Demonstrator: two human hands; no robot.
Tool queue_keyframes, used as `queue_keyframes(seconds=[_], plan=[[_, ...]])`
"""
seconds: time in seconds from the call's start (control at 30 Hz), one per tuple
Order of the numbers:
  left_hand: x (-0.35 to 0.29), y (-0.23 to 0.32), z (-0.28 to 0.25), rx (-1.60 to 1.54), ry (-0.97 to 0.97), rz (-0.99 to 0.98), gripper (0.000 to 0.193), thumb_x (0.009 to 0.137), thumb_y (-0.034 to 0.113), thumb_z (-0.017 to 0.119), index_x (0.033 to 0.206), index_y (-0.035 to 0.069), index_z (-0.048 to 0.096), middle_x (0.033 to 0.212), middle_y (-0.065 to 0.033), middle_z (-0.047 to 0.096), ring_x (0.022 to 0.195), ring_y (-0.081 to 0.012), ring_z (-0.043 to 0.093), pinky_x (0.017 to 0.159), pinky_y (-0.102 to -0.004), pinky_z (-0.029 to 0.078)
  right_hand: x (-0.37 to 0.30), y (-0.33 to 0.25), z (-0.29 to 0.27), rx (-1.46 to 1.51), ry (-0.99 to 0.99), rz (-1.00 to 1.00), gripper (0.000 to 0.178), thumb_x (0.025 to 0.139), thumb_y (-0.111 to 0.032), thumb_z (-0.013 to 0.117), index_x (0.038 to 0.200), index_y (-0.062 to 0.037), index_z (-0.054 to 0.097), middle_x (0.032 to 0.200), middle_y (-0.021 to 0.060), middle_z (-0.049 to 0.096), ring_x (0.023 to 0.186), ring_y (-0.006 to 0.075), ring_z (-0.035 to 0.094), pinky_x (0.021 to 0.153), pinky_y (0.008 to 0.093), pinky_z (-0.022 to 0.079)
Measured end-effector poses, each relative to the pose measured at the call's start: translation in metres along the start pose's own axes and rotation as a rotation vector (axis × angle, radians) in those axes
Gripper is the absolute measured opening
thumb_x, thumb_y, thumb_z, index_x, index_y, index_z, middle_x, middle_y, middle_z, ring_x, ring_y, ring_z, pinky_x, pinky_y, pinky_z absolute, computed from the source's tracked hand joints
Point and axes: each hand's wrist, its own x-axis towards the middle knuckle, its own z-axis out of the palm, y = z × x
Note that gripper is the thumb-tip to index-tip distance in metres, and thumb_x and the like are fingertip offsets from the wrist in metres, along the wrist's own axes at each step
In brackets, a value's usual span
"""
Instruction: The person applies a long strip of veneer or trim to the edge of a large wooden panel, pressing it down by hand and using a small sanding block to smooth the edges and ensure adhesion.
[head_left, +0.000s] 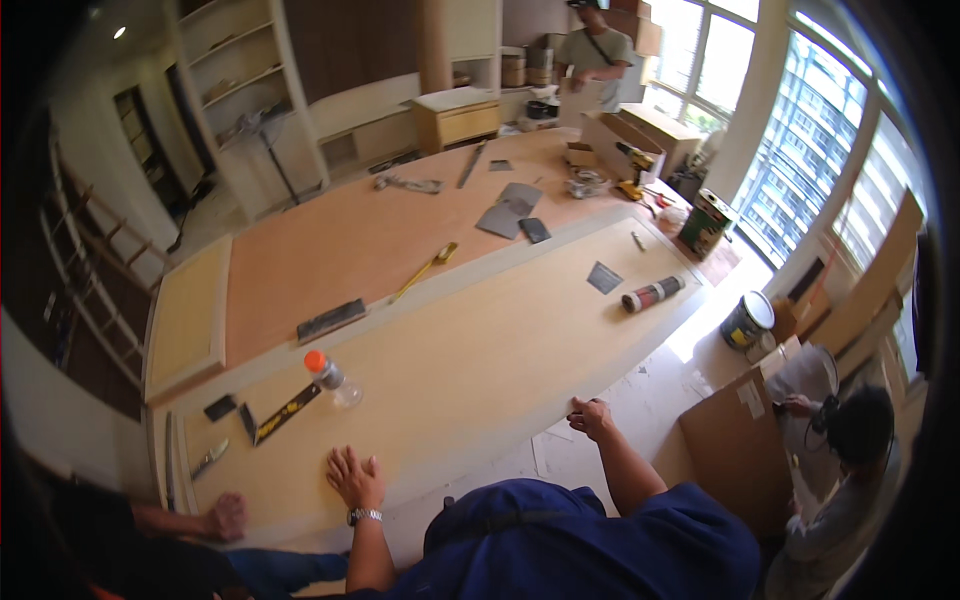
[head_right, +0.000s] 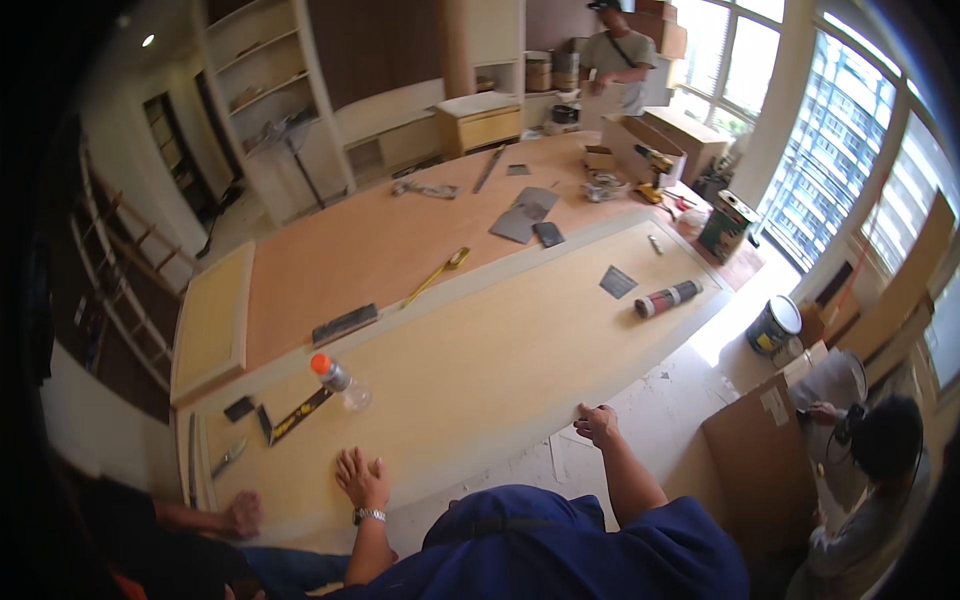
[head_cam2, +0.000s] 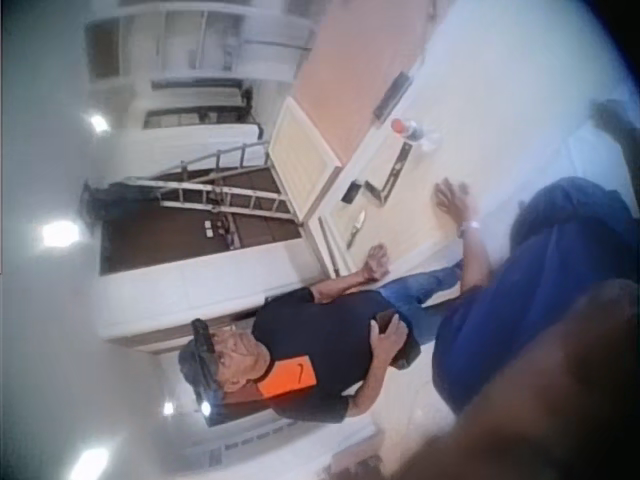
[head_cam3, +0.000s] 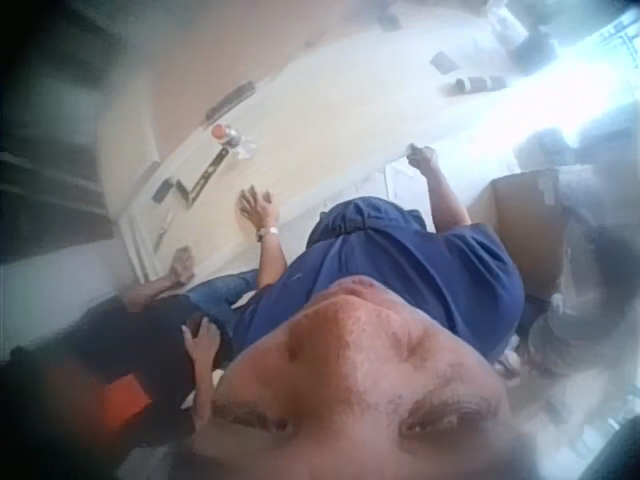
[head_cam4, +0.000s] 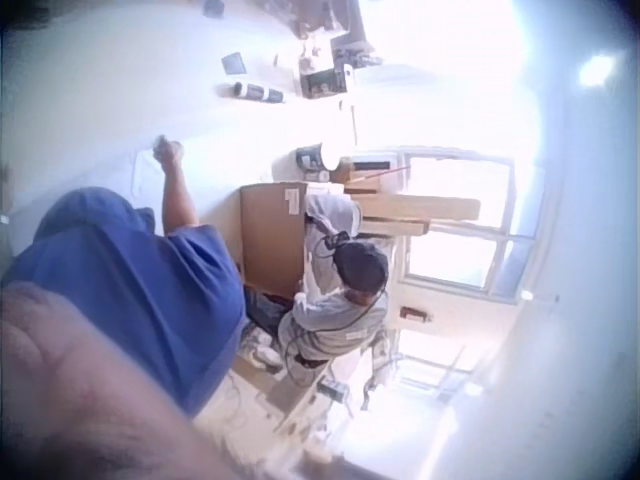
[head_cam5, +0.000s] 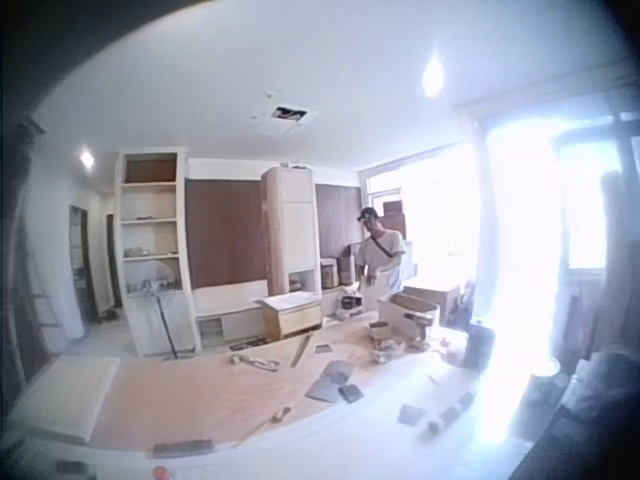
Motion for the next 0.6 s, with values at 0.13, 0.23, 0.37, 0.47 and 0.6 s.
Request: queue_keyframes(seconds=[0.13,0.23,0.37,0.47,0.6], plan=[[0.0,0.001,0.004,0.02,-0.024,-0.004,0.067,0.09,0.045,0.055,0.145,0.01,0.04,0.156,-0.0173,0.027,0.145,-0.037,0.021,0.113,-0.0576,0.02,0.002,0.004,0.006,-0.03,0.087,-0.006,0.033,0.091,-0.022,0.066,0.111,-0.0001,0.051,0.098,0.0144,0.064,0.075,0.0254,0.066,0.066,0.0403,0.058],[-0.001,-0.01,0.006,0.051,-0.022,-0.022,0.066,0.09,0.044,0.054,0.145,0.01,0.04,0.156,-0.0173,0.026,0.145,-0.037,0.021,0.113,-0.0585,0.021,-0.012,-0.003,0.026,-0.017,0.133,-0.01,0.036,0.091,-0.022,0.065,0.114,0.0016,0.05,0.101,0.0161,0.064,0.078,0.0275,0.067,0.069,0.0416,0.058],[0.001,-0.009,0.01,0.101,-0.026,0.008,0.065,0.093,0.044,0.051,0.146,0.009,0.036,0.155,-0.0201,0.026,0.144,-0.04,0.022,0.111,-0.0603,0.023,-0.015,-0.001,0.023,-0.061,0.173,-0.027,0.038,0.091,-0.021,0.065,0.116,0.003,0.049,0.101,0.0177,0.065,0.078,0.028,0.068,0.067,0.0413,0.059],[0.006,-0.001,0.002,0.072,-0.105,-0.027,0.067,0.093,0.041,0.053,0.147,0.007,0.034,0.155,-0.0216,0.025,0.144,-0.0418,0.02,0.112,-0.0604,0.022,-0.015,-0.005,0.022,-0.066,0.171,-0.056,0.04,0.09,-0.02,0.066,0.116,0.0031,0.047,0.1,0.0184,0.065,0.077,0.0275,0.069,0.064,0.0403,0.06],[-0.003,0.042,-0.023,-0.012,0.07,0.163,0.067,0.092,0.038,0.055,0.146,0.005,0.034,0.156,-0.0225,0.023,0.144,-0.0425,0.019,0.112,-0.0606,0.022,-0.014,0.0,0.024,-0.114,0.191,-0.061,0.038,0.09,-0.02,0.065,0.114,0.0035,0.049,0.097,0.0181,0.066,0.076,0.0273,0.069,0.062,0.0401,0.059]])
